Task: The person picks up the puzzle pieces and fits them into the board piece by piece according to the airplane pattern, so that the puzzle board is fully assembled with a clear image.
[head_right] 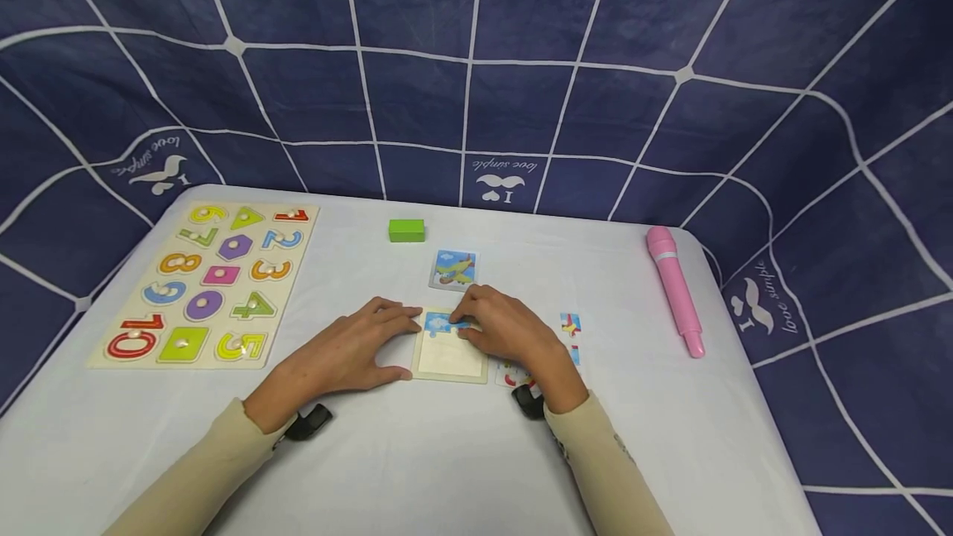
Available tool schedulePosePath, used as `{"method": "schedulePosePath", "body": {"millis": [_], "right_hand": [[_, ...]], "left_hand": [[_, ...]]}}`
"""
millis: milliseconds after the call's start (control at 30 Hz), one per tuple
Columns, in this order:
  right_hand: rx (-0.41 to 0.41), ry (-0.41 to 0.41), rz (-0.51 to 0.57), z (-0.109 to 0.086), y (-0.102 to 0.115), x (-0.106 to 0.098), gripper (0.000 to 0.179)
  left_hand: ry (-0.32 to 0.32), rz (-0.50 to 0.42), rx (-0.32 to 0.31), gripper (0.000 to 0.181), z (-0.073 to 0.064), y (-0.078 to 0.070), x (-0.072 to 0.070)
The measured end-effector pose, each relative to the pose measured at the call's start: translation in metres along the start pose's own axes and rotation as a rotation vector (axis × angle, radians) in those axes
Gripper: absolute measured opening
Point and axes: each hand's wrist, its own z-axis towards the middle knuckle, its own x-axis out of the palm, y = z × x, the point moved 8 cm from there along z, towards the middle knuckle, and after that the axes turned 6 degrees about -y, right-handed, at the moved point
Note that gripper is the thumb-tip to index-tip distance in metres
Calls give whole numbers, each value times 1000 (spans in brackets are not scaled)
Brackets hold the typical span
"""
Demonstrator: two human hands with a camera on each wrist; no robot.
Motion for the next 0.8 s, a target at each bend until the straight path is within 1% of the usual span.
{"method": "schedulePosePath", "body": {"millis": [133, 267, 367, 567, 800], "right_hand": [[-3, 0, 10, -2, -1, -2, 25], [19, -14, 23, -6, -5, -8, 25], [45, -24, 26, -10, -11, -12, 25], [72, -49, 24, -20, -23, -22, 26], [102, -73, 56, -34, -38, -30, 29]], "left_hand": [[4, 10, -5, 66, 0, 0, 1], [-5, 16, -5, 65, 0, 0, 1], [-6, 18, -8, 66, 0, 0, 1], [-8, 24, -11, 65, 1, 0, 1], [-15, 29, -4, 65, 1, -1, 1]]}}
